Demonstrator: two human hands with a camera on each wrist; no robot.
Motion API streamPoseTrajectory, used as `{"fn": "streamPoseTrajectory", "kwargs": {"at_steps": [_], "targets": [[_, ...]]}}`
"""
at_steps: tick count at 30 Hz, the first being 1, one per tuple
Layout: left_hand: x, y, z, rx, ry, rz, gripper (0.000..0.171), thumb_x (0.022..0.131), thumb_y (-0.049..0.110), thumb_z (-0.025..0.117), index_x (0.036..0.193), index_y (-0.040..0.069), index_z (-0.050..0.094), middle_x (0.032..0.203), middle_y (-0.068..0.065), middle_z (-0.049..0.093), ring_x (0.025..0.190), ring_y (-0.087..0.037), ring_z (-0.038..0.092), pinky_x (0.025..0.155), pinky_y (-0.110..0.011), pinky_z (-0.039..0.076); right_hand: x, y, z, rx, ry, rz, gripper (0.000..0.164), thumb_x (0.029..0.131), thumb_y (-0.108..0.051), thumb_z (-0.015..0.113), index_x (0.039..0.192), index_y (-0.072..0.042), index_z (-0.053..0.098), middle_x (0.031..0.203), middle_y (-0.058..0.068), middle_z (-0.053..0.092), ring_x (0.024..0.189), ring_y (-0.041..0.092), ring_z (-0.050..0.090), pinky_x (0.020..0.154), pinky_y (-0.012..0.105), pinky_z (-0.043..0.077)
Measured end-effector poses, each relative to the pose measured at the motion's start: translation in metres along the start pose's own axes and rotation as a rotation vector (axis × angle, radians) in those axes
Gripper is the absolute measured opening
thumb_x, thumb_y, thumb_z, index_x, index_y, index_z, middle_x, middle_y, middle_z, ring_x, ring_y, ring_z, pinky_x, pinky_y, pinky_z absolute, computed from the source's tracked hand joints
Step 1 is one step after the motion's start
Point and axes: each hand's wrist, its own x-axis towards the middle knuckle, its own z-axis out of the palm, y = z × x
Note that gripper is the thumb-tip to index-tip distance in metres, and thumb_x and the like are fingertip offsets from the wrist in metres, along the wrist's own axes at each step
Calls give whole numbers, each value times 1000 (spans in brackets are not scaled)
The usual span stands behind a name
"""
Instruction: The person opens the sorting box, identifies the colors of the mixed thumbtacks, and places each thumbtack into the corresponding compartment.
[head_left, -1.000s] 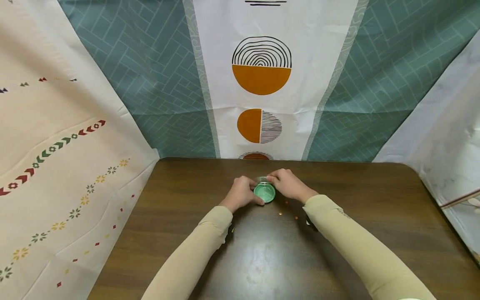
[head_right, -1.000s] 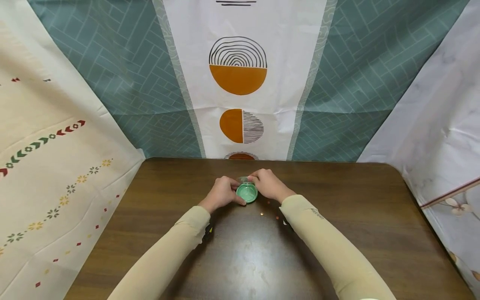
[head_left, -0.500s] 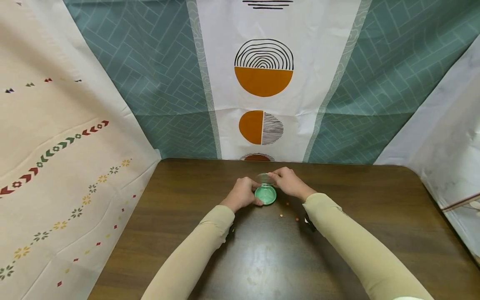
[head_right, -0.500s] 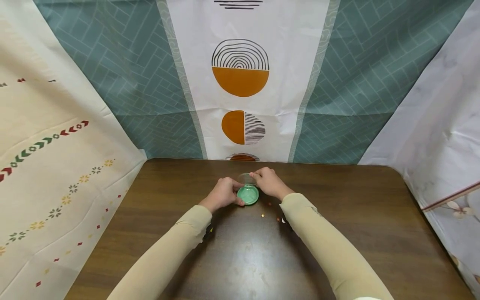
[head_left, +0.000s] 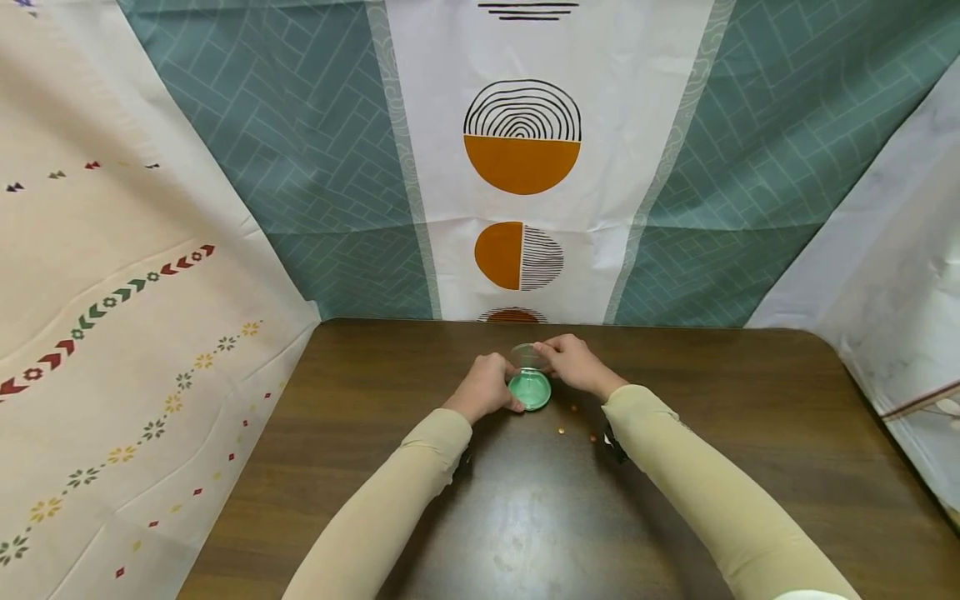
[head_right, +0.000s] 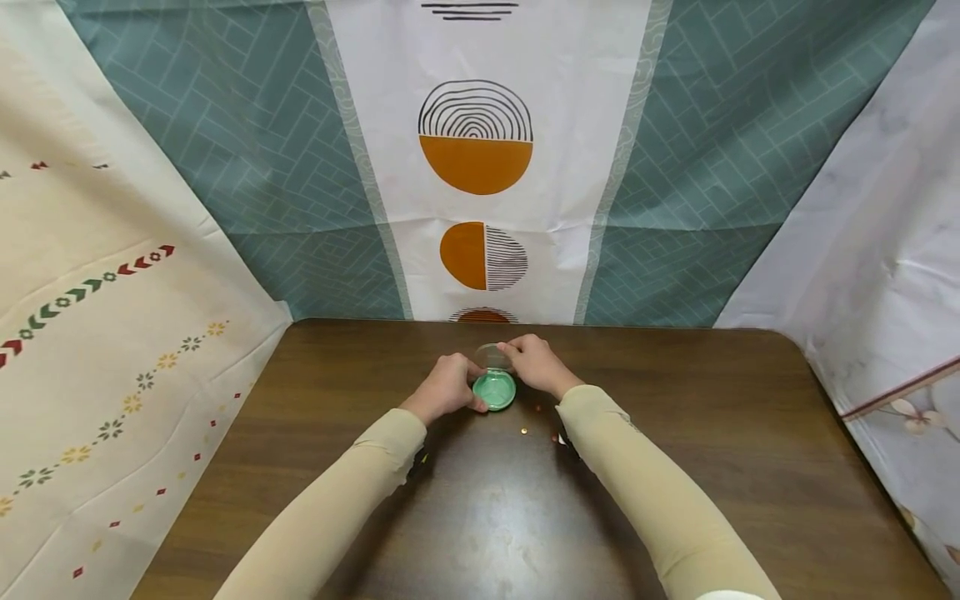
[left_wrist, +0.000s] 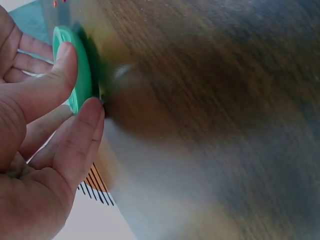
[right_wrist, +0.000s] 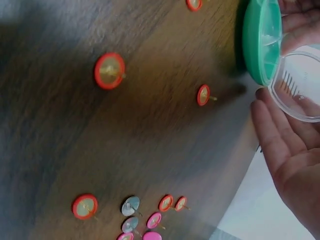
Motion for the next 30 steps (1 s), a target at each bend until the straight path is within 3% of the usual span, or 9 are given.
{"fn": "streamPoseTrajectory", "kwargs": {"at_steps": [4, 8, 11, 15, 22, 26, 30], "targets": [[1, 0, 1, 8, -4, -9, 64, 53, 28, 90, 110, 10, 68, 107, 4, 64, 100, -13, 54, 80, -24, 43, -6, 3, 2, -87, 21, -55, 43, 101, -33, 41, 128, -2, 54, 125, 13, 54, 95, 24, 61, 78, 33, 48], [4, -1, 5, 9, -11, 9, 65, 54, 30, 89, 112, 10, 68, 108, 5, 64, 101, -12, 54, 80, -23, 43, -18, 9, -4, -226, 112, -125, 43, 99, -34, 46, 135, -11, 49, 130, 4, 51, 103, 15, 57, 83, 32, 45], [4, -2, 6, 2, -12, 17, 65, 54, 31, 89, 112, 11, 68, 108, 5, 63, 102, -12, 53, 82, -24, 42, -30, 13, -13, -330, 187, -179, 37, 96, -28, 53, 130, -13, 55, 124, 0, 56, 100, 10, 56, 79, 31, 46], [3, -6, 4, -32, 4, 32, 65, 54, 30, 90, 112, 10, 68, 108, 5, 64, 101, -13, 55, 81, -23, 43, -46, 20, -27, -479, 224, -235, 26, 91, -18, 60, 115, -11, 65, 108, -1, 63, 90, 8, 57, 74, 29, 47], [0, -8, 1, -76, 13, 35, 65, 54, 28, 89, 112, 9, 67, 108, 4, 64, 97, -12, 57, 78, -21, 44, -71, 35, -33, -637, 111, -213, 12, 87, -14, 65, 97, -13, 70, 90, -6, 63, 66, 4, 53, 71, 29, 46], [0, -7, 0, -79, 18, 28, 65, 54, 28, 89, 112, 10, 67, 108, 5, 64, 97, -11, 56, 78, -20, 43, -75, 39, -27, -672, 53, -234, 8, 86, -17, 66, 92, -16, 70, 85, -12, 61, 74, 3, 53, 70, 27, 46], [1, -7, 0, -92, 21, 35, 65, 54, 27, 90, 112, 9, 67, 108, 3, 64, 98, -13, 57, 79, -21, 43, -74, 38, -21, -681, 37, -222, 4, 86, -22, 66, 86, -20, 69, 79, -16, 58, 72, 2, 52, 67, 26, 45]]}}
